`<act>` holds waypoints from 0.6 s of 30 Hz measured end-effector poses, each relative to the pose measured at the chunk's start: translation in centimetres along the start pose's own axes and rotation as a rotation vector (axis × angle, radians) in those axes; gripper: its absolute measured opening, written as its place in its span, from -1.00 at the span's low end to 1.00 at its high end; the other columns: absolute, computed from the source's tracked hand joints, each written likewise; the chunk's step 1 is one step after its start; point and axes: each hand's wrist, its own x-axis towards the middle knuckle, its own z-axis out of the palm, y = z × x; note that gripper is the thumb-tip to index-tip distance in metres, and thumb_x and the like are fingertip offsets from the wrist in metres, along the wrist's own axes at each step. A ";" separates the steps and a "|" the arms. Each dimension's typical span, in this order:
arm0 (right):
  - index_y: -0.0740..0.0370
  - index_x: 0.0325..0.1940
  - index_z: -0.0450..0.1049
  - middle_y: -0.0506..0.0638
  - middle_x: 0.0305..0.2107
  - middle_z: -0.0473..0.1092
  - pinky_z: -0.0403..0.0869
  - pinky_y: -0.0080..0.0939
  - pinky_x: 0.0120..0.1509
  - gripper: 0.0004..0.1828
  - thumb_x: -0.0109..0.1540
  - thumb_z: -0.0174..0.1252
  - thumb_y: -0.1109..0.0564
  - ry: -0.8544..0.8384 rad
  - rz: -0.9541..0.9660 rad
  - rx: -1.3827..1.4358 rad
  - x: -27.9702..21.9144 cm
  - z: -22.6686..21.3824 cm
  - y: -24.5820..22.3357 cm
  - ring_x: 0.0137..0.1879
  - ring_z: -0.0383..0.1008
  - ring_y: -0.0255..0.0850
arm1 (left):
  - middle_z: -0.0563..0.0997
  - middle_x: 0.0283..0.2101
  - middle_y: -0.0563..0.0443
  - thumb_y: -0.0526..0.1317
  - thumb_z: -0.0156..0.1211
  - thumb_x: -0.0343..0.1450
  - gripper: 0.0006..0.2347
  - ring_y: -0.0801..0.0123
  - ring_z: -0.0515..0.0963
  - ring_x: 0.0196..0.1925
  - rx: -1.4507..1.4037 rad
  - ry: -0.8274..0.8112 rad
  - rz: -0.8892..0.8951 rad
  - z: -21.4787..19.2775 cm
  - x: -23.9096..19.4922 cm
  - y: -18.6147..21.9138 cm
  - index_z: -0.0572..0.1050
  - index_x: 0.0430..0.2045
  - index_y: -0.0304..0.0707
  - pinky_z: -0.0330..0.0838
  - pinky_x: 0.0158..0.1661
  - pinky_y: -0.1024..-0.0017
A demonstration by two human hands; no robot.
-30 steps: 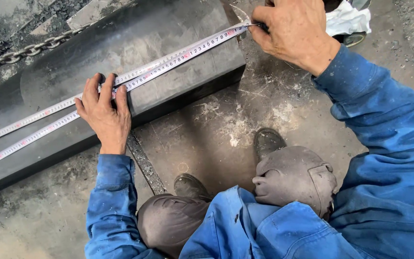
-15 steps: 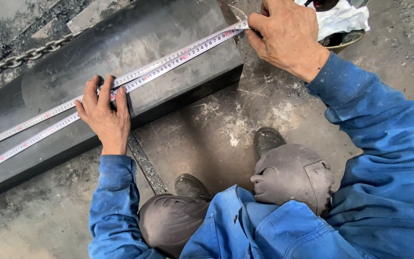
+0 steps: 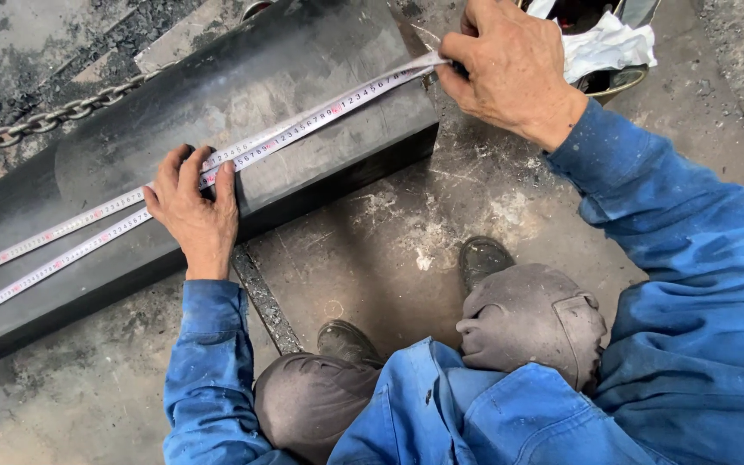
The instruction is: Measuring and marking a large rubber block with a tape measure and marker.
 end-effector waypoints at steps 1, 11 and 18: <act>0.07 -0.25 0.52 -0.06 -0.29 0.33 0.38 -0.11 -0.24 -0.82 0.31 0.34 -0.01 -0.018 0.003 0.040 0.3 -0.6 -0.7 -0.16 0.45 -0.17 | 0.49 0.22 -0.07 -0.10 0.34 0.52 -0.76 0.08 0.45 0.28 -0.010 -0.001 0.012 -0.1 0.2 -0.4 0.57 -0.01 -0.17 -0.15 0.37 -0.29; 0.04 -0.33 0.50 0.01 -0.36 0.35 0.47 -0.04 -0.40 -0.81 0.15 0.31 -0.05 -0.093 -0.088 0.257 6.3 -1.9 -11.0 -0.27 0.48 -0.08 | 0.61 -0.29 -0.05 -0.16 0.35 0.47 -0.80 0.14 0.60 -0.28 -0.225 -0.200 -0.019 -6.6 1.7 1.2 0.54 -0.22 -0.29 0.45 -0.16 0.25; 0.08 -0.36 0.52 0.08 -0.31 0.39 0.48 0.00 -0.38 -0.83 0.13 0.30 -0.02 -0.054 -0.088 0.282 6.0 -3.5 -12.0 -0.24 0.50 -0.01 | 0.59 -0.25 -0.15 -0.23 0.37 0.47 -0.87 0.01 0.58 -0.28 0.043 -0.127 0.169 -12.6 0.0 -2.7 0.66 -0.15 -0.20 0.42 -0.23 0.21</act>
